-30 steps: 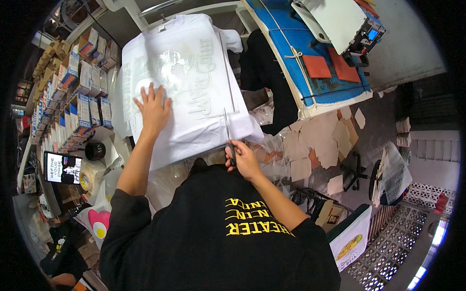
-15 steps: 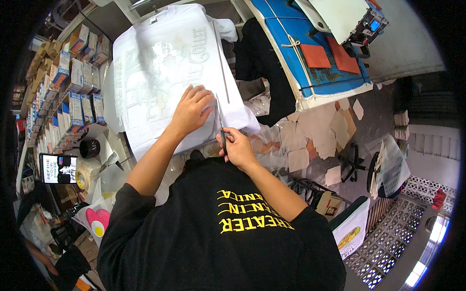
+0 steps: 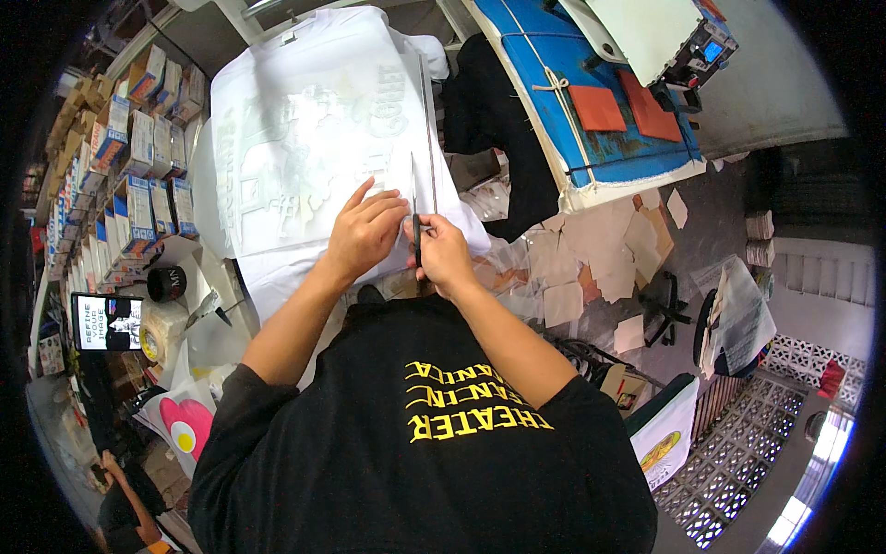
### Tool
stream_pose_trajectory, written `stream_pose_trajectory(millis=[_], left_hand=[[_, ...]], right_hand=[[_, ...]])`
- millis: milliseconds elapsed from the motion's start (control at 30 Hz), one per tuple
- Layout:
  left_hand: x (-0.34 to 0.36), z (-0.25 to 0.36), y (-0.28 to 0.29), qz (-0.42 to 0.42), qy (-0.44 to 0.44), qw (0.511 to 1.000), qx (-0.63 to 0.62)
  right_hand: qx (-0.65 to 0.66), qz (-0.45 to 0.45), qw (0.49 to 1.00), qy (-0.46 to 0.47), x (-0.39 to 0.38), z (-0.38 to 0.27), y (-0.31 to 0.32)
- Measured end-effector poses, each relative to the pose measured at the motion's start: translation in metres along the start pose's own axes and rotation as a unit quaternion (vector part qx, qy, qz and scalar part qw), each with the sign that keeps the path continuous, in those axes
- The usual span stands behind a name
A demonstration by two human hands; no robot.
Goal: The person prepares and applies heat-transfer graphics to shirts using a heat press machine, trimming transfer sheets with scissors and aligning them on garments.
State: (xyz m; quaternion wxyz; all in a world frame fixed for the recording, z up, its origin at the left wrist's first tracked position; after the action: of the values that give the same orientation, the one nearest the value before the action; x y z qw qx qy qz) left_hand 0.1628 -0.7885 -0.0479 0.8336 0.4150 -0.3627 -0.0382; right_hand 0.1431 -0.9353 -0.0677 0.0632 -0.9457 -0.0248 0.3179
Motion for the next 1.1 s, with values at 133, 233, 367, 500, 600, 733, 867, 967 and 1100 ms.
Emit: stream_pose_trajectory(millis=[133,233,367,500,600,733,867,967,1100], left_hand=[[-0.005,0.009,0.007,0.016,-0.006,1.0,-0.008],[-0.009,0.015,0.008,0.019,0.002,1.0,-0.013],[-0.014,0.016,0.011,0.016,0.008,1.0,-0.02],[-0.015,0.024,0.017,0.017,-0.002,1.0,-0.023],[-0.013,0.029,0.025,0.021,0.004,0.999,-0.029],[-0.015,0.03,0.03,0.025,0.018,0.999,-0.037],[-0.018,0.034,0.035,0.024,0.02,0.999,-0.042],[-0.019,0.035,0.037,0.029,0.021,0.998,-0.043],[-0.023,0.036,0.038,0.027,0.027,0.998,-0.046]], right_hand=[[0.031,-0.019,0.999,0.026,0.025,-0.01,-0.002],[0.007,-0.003,0.999,0.036,0.032,-0.017,-0.005],[-0.006,0.007,0.999,0.042,0.04,-0.016,-0.005],[0.001,0.02,0.998,0.065,0.06,-0.023,-0.005],[0.004,0.022,0.997,0.076,0.071,-0.029,-0.006],[0.013,0.018,0.997,0.076,0.081,-0.031,-0.008],[0.01,0.029,0.996,0.085,0.093,-0.042,-0.01],[0.001,0.041,0.995,0.092,0.102,-0.045,-0.009],[-0.008,0.034,0.995,0.091,0.106,-0.051,-0.012]])
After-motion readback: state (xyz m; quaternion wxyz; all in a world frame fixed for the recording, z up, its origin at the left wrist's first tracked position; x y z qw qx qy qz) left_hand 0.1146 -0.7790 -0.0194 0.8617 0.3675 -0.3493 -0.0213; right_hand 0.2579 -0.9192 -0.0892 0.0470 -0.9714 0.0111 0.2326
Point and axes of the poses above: each hand's wrist, its own x-axis towards the middle knuckle, its own y-axis out of the back of the hand, z = x × y, the point moved 4 cm from there along x, towards the middle knuckle, and after that the axes turned 3 degrees about x, right-handed, at the moved point
